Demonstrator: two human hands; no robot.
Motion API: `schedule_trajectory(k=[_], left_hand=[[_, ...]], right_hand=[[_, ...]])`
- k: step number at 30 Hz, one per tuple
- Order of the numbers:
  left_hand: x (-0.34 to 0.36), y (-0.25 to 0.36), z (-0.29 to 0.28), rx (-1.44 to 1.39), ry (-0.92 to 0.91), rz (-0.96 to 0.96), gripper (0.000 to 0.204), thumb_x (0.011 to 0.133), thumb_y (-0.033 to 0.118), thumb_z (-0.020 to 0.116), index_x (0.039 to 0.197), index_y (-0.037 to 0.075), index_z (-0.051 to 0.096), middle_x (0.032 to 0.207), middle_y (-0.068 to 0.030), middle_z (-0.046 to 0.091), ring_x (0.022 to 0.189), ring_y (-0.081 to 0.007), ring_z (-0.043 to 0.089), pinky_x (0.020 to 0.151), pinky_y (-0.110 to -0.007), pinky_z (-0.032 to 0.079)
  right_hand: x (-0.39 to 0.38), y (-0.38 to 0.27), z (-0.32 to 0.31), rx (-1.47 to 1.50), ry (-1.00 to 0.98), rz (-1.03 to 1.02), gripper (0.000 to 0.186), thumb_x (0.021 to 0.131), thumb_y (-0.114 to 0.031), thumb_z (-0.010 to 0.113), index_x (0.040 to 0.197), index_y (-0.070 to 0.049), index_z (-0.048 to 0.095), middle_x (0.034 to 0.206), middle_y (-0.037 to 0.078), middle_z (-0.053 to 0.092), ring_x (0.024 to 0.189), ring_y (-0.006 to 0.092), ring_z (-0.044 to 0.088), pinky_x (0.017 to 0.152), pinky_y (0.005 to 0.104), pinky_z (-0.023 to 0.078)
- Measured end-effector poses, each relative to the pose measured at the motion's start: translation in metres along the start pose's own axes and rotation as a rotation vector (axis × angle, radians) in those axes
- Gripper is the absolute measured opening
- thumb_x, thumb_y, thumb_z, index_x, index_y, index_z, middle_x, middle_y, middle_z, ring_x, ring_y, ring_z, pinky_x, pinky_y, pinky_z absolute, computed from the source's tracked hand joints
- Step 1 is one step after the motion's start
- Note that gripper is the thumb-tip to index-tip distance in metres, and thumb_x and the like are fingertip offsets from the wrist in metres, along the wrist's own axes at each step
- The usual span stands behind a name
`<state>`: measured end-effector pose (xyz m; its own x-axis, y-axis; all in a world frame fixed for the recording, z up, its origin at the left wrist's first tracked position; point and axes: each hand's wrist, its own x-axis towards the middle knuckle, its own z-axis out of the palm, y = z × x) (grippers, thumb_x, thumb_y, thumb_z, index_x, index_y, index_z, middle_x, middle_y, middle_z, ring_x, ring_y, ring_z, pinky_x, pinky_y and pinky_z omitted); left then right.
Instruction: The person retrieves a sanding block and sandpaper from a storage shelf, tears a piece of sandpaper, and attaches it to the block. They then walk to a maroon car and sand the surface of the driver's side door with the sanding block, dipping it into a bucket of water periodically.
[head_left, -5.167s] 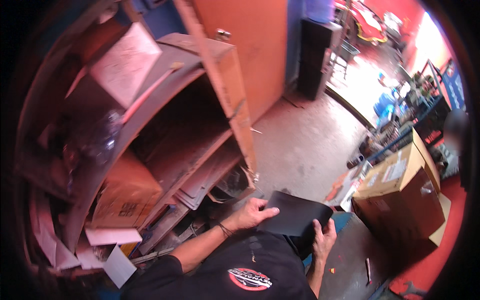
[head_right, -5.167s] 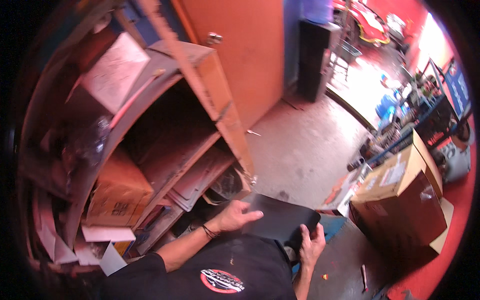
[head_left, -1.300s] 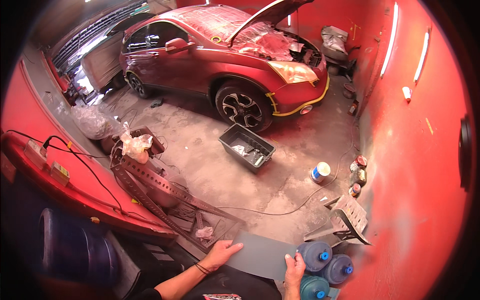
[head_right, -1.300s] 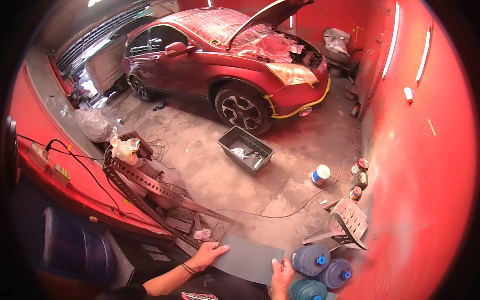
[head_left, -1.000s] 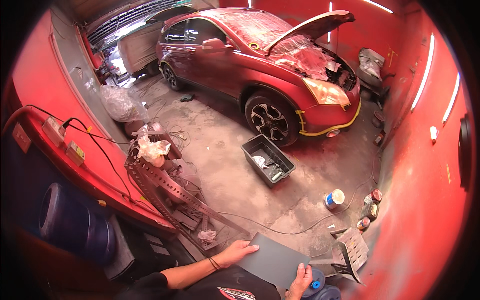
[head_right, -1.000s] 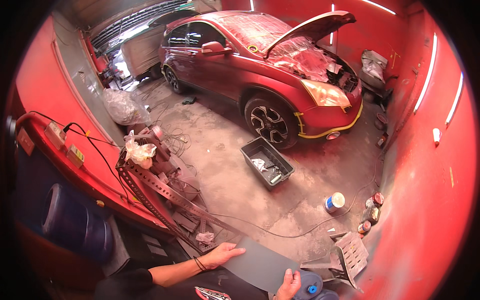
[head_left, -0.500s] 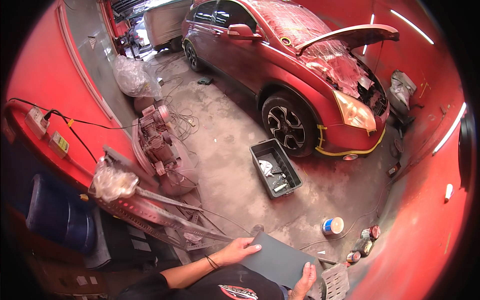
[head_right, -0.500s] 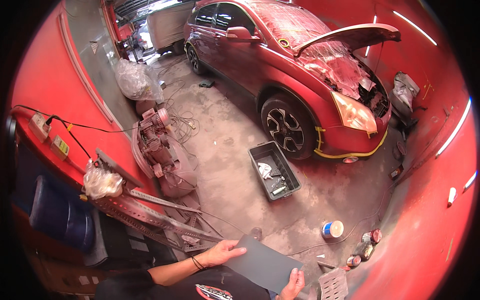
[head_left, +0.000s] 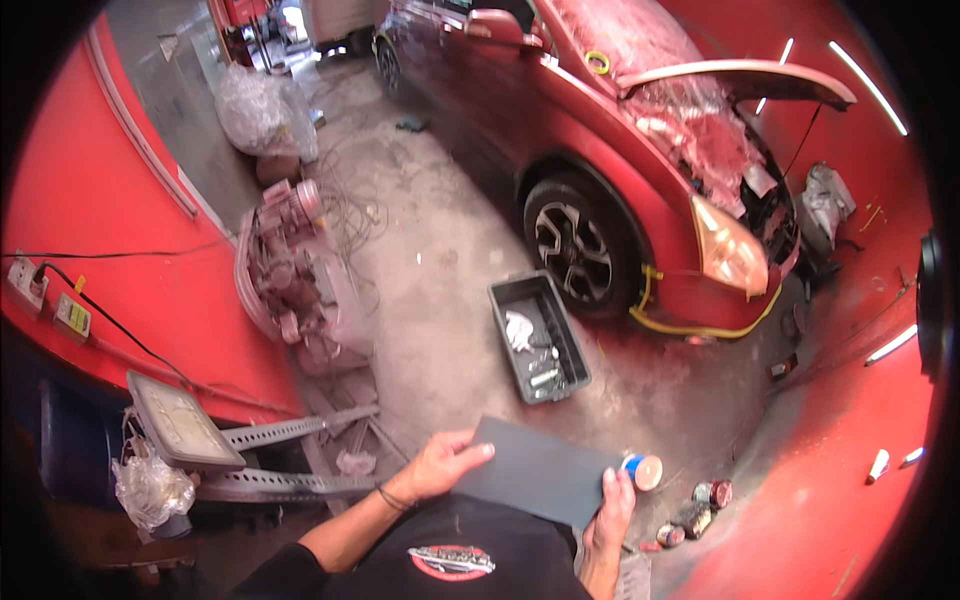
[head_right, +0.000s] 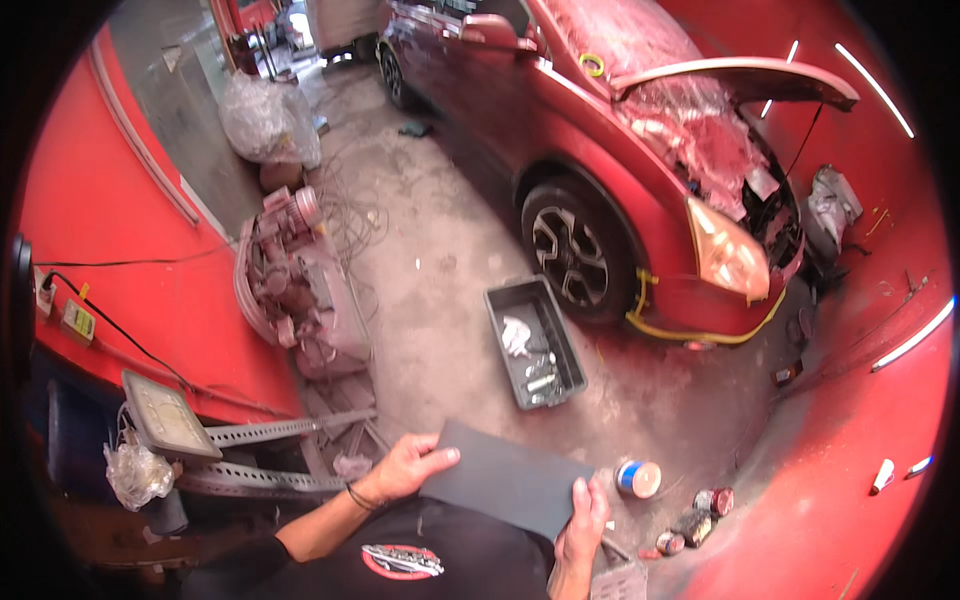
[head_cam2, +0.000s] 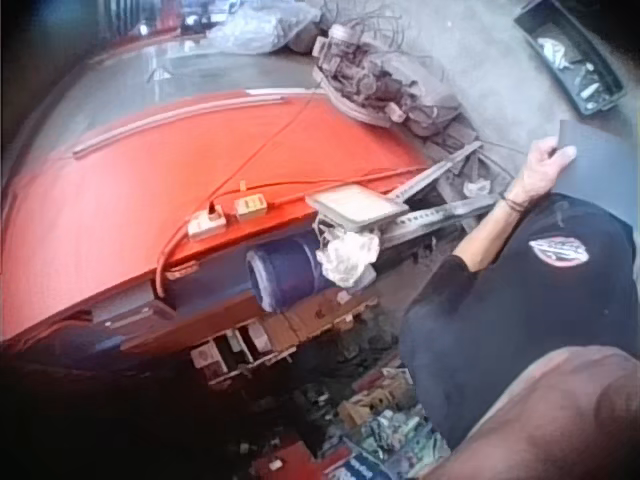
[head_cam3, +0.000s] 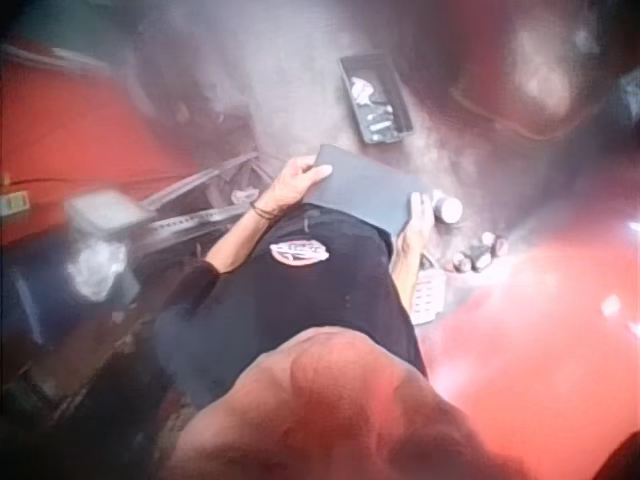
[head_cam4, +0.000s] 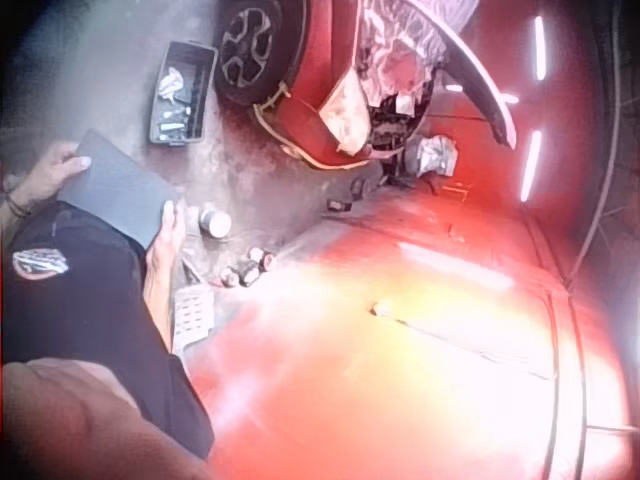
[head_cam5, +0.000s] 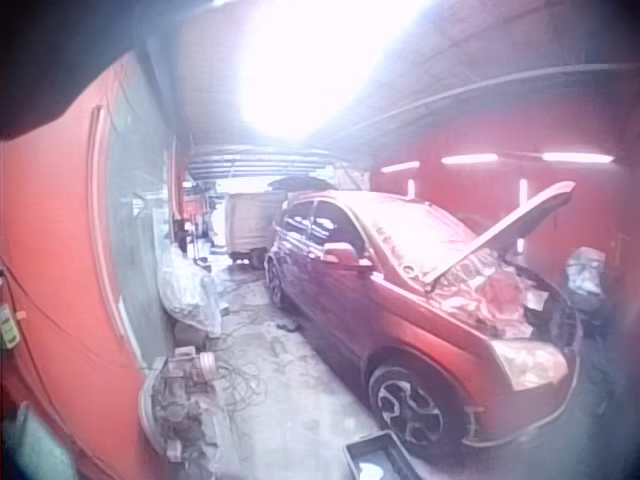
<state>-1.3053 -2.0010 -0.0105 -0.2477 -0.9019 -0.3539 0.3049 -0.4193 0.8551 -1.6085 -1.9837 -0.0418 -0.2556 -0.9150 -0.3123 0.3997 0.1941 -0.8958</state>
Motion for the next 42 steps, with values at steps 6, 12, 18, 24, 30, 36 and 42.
schedule_trajectory(k=[6, 12, 18, 24, 30, 36, 42], left_hand=[[0.019, 0.000, -0.017, -0.003, 0.212, 0.153, 0.032, 0.110, 0.023, 0.066, 0.127, -0.003, 0.074, 0.107, -0.0016, 0.076, 0.096, -0.0081, 0.068, 0.086, -0.027, 0.057], [0.039, 0.002, -0.025, -0.089, 0.413, 0.242, 0.030, 0.110, 0.023, 0.067, 0.124, -0.003, 0.075, 0.106, -0.0005, 0.076, 0.095, -0.0066, 0.067, 0.086, -0.025, 0.055], [0.088, 0.026, -0.041, -0.024, 0.592, 0.323, 0.026, 0.110, 0.022, 0.068, 0.102, -0.002, 0.076, 0.090, 0.0065, 0.064, 0.084, -0.0030, 0.053, 0.074, -0.023, 0.046], [0.145, 0.074, -0.073, -0.129, 0.712, 0.277, 0.019, 0.108, 0.018, 0.070, 0.109, 0.000, 0.075, 0.100, 0.0013, 0.074, 0.087, -0.0044, 0.065, 0.080, -0.023, 0.054], [0.238, 0.121, -0.124, -0.228, 0.733, 0.245, 0.019, 0.107, 0.021, 0.072, 0.112, 0.003, 0.073, 0.099, -0.0008, 0.075, 0.086, -0.0072, 0.069, 0.080, -0.025, 0.057], [0.299, 0.161, -0.152, -0.278, 0.762, 0.205, 0.014, 0.107, 0.022, 0.071, 0.105, 0.008, 0.070, 0.096, 0.0009, 0.074, 0.084, -0.0075, 0.069, 0.079, -0.026, 0.057], [0.325, 0.176, -0.180, -0.303, 0.849, 0.233, 0.013, 0.106, 0.018, 0.073, 0.108, 0.005, 0.072, 0.098, -0.0008, 0.075, 0.085, -0.0071, 0.068, 0.078, -0.025, 0.056]], right_hand=[[0.056, -0.008, 0.047, -0.042, -0.103, 0.005, 0.008, 0.106, -0.015, 0.071, 0.101, -0.010, 0.068, 0.098, -0.005, 0.068, 0.090, 0.0058, 0.060, 0.084, 0.0256, 0.051], [0.116, 0.005, 0.068, -0.133, -0.225, 0.012, 0.010, 0.106, -0.017, 0.073, 0.100, -0.010, 0.069, 0.096, -0.007, 0.067, 0.089, 0.0045, 0.059, 0.082, 0.0233, 0.049], [0.179, -0.005, 0.127, -0.182, -0.300, 0.008, 0.012, 0.105, -0.015, 0.075, 0.096, -0.010, 0.068, 0.092, -0.009, 0.064, 0.083, 0.0022, 0.055, 0.078, 0.0224, 0.047], [0.257, 0.006, 0.184, -0.179, -0.441, 0.094, 0.015, 0.105, -0.018, 0.074, 0.110, -0.004, 0.075, 0.100, -0.006, 0.069, 0.091, 0.0036, 0.059, 0.084, 0.0226, 0.049], [0.337, -0.008, 0.247, -0.088, -0.456, 0.225, 0.019, 0.103, -0.021, 0.078, 0.109, -0.003, 0.076, 0.098, -0.005, 0.070, 0.088, 0.0038, 0.059, 0.083, 0.0234, 0.049], [0.411, -0.002, 0.297, -0.145, -0.476, 0.214, 0.018, 0.102, -0.021, 0.079, 0.101, -0.003, 0.075, 0.093, -0.007, 0.066, 0.084, 0.0020, 0.055, 0.077, 0.0213, 0.045], [0.454, -0.001, 0.347, -0.243, -0.512, 0.254, 0.024, 0.102, -0.024, 0.079, 0.092, -0.004, 0.072, 0.087, -0.008, 0.064, 0.080, 0.0018, 0.052, 0.073, 0.0218, 0.043]])
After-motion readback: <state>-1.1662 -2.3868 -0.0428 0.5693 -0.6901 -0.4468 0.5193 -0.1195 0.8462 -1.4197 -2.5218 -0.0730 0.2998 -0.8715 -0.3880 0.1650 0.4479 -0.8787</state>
